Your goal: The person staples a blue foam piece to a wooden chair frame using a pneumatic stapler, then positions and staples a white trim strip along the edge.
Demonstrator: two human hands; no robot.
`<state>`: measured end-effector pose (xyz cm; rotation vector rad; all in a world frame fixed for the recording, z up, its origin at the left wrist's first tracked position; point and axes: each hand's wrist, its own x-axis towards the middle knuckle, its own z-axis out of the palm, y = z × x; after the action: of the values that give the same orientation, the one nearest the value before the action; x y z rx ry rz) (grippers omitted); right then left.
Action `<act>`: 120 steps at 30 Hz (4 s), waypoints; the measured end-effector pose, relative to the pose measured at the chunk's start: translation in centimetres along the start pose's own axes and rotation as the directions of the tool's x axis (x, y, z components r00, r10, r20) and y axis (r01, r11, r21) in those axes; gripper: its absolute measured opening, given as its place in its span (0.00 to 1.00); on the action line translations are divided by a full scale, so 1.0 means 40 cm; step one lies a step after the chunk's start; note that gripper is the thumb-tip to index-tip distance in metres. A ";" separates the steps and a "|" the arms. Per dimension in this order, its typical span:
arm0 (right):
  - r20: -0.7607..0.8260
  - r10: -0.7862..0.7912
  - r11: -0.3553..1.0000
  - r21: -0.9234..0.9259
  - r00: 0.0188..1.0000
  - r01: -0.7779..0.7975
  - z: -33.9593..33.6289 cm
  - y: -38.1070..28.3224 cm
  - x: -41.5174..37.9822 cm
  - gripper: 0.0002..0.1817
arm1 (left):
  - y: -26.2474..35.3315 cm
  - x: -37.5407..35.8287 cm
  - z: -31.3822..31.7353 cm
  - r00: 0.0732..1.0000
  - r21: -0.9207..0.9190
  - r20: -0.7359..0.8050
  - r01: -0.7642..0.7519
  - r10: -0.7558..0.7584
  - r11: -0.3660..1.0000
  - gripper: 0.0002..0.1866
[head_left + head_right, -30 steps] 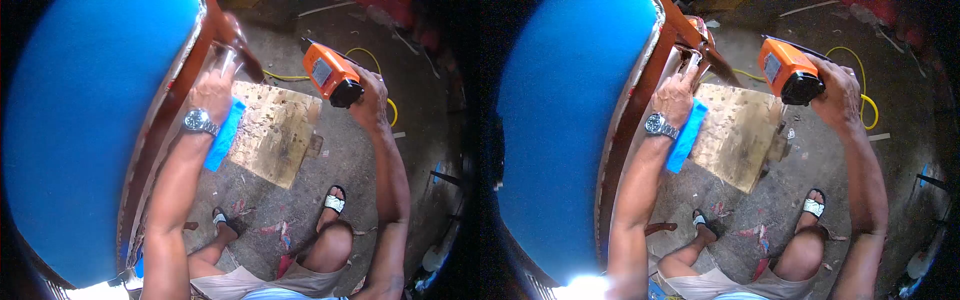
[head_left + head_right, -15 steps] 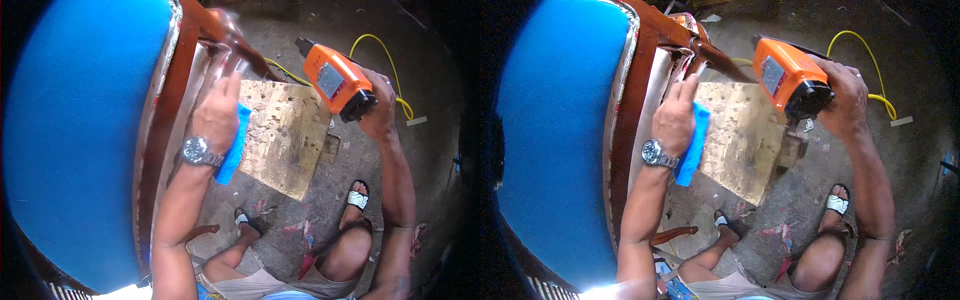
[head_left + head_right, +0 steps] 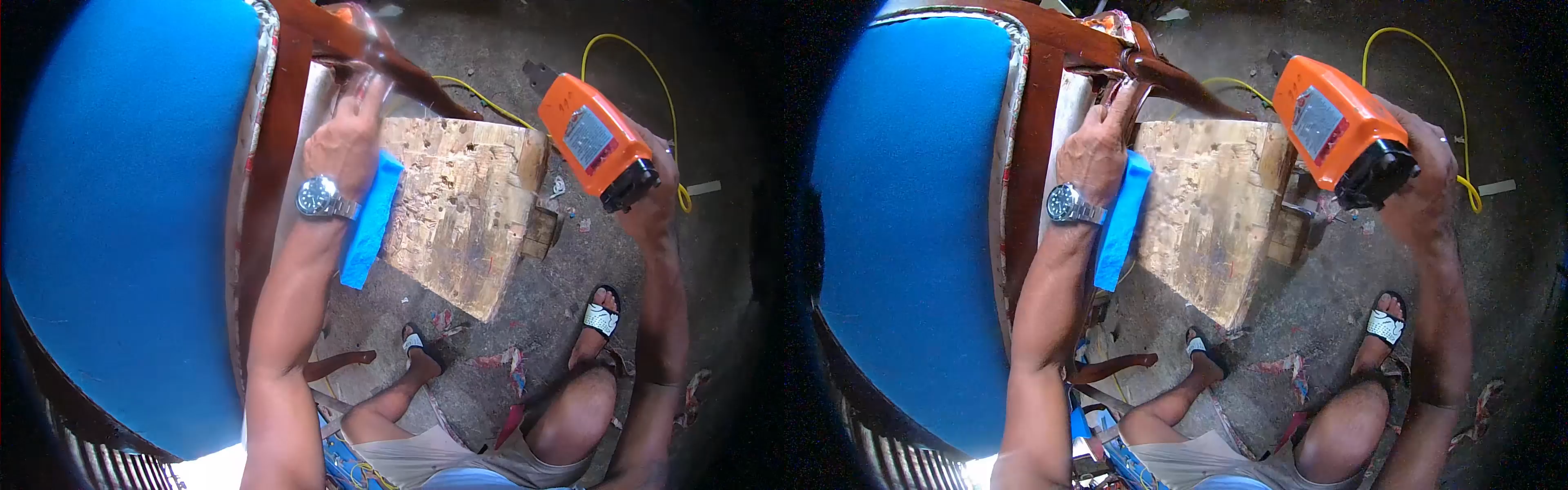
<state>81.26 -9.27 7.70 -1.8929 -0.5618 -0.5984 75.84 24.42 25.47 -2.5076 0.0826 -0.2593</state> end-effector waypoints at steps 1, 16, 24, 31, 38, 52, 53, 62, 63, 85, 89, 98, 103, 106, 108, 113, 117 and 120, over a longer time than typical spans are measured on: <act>0.008 0.008 1.000 -0.013 1.000 -0.008 -0.002 0.008 -0.007 0.27 | 0.003 0.002 -0.004 1.000 -0.006 -0.012 0.028 -0.028 1.000 0.29; 0.102 0.065 0.998 0.016 0.993 -0.067 -0.017 0.043 -0.046 0.28 | -0.002 0.033 -0.022 0.994 0.025 0.036 0.106 -0.107 0.994 0.26; 0.120 0.073 0.995 0.061 0.990 -0.081 -0.014 0.058 -0.053 0.31 | -0.008 0.037 -0.008 0.997 0.022 0.004 0.078 -0.078 0.997 0.24; 0.121 0.193 0.890 0.397 0.974 -0.225 0.024 0.119 -0.070 0.37 | -0.008 0.058 0.012 0.993 0.025 -0.012 0.117 -0.116 0.993 0.19; 0.251 0.075 0.663 0.710 0.965 -0.237 0.103 0.096 0.112 0.18 | -0.004 0.050 0.020 0.984 0.011 -0.098 0.152 -0.151 0.988 0.16; 0.219 -0.377 0.914 0.243 0.900 0.324 0.269 -0.109 0.351 0.17 | -0.037 0.051 0.069 0.917 -0.550 -0.205 0.182 -0.342 0.815 0.10; 0.207 -0.446 0.892 0.175 0.871 0.416 0.265 -0.106 0.365 0.19 | -0.036 0.052 0.066 0.913 -0.556 -0.194 0.199 -0.359 0.807 0.09; 0.348 -0.661 0.693 -0.057 0.664 0.719 0.234 -0.135 0.446 0.25 | -0.036 0.043 0.085 0.925 -0.460 -0.261 0.131 -0.275 0.878 0.08; 0.381 -0.635 0.699 -0.087 0.672 0.710 0.232 -0.139 0.448 0.26 | -0.037 0.042 0.085 0.929 -0.457 -0.253 0.131 -0.270 0.880 0.08; 0.426 -0.614 0.691 -0.116 0.665 0.713 0.274 -0.159 0.459 0.24 | -0.039 0.037 0.083 0.938 -0.453 -0.242 0.115 -0.247 0.884 0.10; 0.473 -0.531 0.734 -0.156 0.702 0.661 0.268 -0.178 0.454 0.24 | -0.042 0.041 0.084 0.936 -0.466 -0.256 0.101 -0.243 0.879 0.11; 0.401 -0.587 0.757 -0.039 0.704 0.653 0.311 -0.124 0.450 0.22 | -0.040 0.042 0.082 0.942 -0.440 -0.220 0.136 -0.254 0.887 0.09; 0.363 -0.538 0.822 0.024 0.761 0.570 0.276 -0.095 0.435 0.24 | -0.037 0.038 0.083 0.947 -0.396 -0.222 0.129 -0.231 0.909 0.11; 0.328 -0.437 0.863 -0.109 0.837 0.494 0.177 -0.095 0.404 0.28 | -0.021 0.039 0.088 0.935 -0.381 -0.264 0.124 -0.236 0.916 0.11; 0.293 -0.355 0.884 -0.203 0.888 0.421 0.099 -0.085 0.379 0.27 | -0.027 0.044 0.110 0.926 -0.369 -0.285 0.132 -0.247 0.920 0.10; 0.209 0.088 0.969 0.209 0.974 -0.133 0.066 0.080 0.222 0.21 | 0.015 0.064 0.117 0.906 -0.222 -0.261 0.279 -0.332 0.934 0.12; 0.519 0.015 0.866 0.421 0.854 -0.271 0.335 -0.154 0.210 0.21 | 0.032 0.066 0.093 0.948 -0.532 0.080 0.302 -0.309 0.791 0.16; 0.669 -0.110 0.780 0.517 0.735 -0.353 0.518 -0.380 0.168 0.21 | 0.028 -0.006 0.088 0.932 -0.568 -0.015 0.290 -0.362 0.770 0.16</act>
<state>80.08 16.17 15.25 -1.4297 -0.9436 0.4001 76.31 25.53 21.98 -3.0857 -0.2778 -0.6145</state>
